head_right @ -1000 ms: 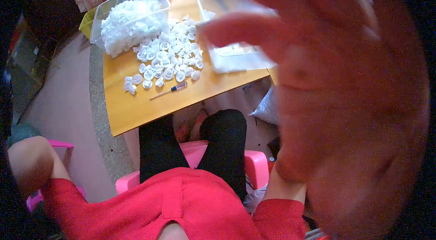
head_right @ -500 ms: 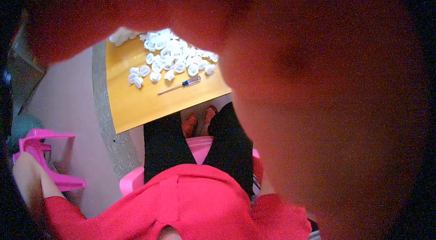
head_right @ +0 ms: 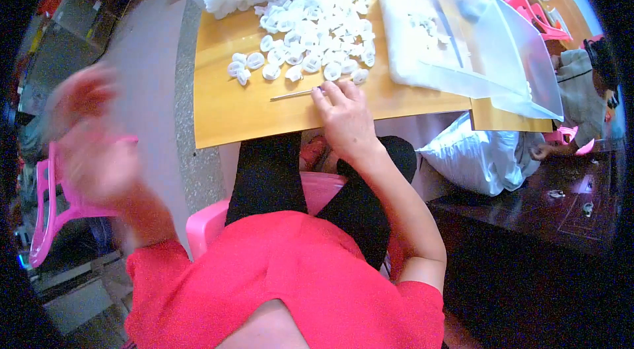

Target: The person picks up a white plastic component and a metal tool, then uses the tool to press a small metal pin into the component. After finishing, the person places the assembled piece into a clear plastic bin and reaches for another component.

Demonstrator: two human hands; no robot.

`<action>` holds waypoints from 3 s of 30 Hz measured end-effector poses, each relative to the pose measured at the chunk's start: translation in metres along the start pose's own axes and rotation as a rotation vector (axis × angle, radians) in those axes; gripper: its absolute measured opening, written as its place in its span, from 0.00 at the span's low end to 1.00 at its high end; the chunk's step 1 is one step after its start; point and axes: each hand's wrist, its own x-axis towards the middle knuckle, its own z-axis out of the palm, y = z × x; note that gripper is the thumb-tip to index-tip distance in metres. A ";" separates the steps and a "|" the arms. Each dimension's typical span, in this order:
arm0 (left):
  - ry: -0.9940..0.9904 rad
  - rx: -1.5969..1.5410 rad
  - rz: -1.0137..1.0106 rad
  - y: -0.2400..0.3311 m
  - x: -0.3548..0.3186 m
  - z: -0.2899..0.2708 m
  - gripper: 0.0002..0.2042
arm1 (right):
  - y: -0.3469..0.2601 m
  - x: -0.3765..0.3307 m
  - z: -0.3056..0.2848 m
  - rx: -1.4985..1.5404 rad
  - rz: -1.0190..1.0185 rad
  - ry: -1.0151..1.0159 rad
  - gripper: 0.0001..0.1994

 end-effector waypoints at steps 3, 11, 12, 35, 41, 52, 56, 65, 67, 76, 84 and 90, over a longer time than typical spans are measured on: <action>-0.301 -0.259 -0.325 -0.051 -0.060 0.090 0.15 | 0.014 -0.011 0.017 -0.015 0.039 -0.007 0.18; -0.552 0.122 -0.193 -0.106 -0.098 0.152 0.20 | 0.022 0.002 0.038 -0.090 0.021 0.024 0.17; -0.573 0.145 -0.198 -0.109 -0.099 0.154 0.19 | 0.023 0.003 0.040 -0.081 0.015 0.027 0.17; -0.428 -1.643 -1.095 -0.085 -0.105 0.150 0.16 | -0.001 -0.012 -0.001 0.208 0.146 0.014 0.11; -0.583 -1.802 -1.188 -0.049 -0.113 0.157 0.16 | -0.017 -0.033 -0.033 0.962 0.669 0.142 0.08; -0.714 -1.808 -1.319 -0.023 -0.122 0.164 0.20 | -0.032 -0.051 -0.052 1.190 0.811 0.108 0.10; -0.715 -1.743 -1.231 -0.016 -0.120 0.166 0.20 | -0.036 -0.044 -0.063 1.264 0.798 0.155 0.09; -0.767 -1.721 -1.147 -0.003 -0.121 0.179 0.20 | -0.041 -0.050 -0.065 1.262 0.862 0.235 0.10; -0.748 -1.747 -1.150 -0.001 -0.124 0.180 0.20 | -0.044 -0.052 -0.063 1.270 0.888 0.248 0.10; -0.738 -1.389 -0.749 0.006 -0.125 0.178 0.18 | -0.041 -0.057 -0.068 1.228 0.900 0.247 0.11; -0.725 -0.812 -0.254 0.017 -0.119 0.172 0.19 | -0.039 -0.058 -0.063 1.410 0.996 0.178 0.11; -0.771 -0.923 -0.377 0.017 -0.124 0.174 0.21 | -0.033 -0.059 -0.060 1.437 1.025 0.145 0.09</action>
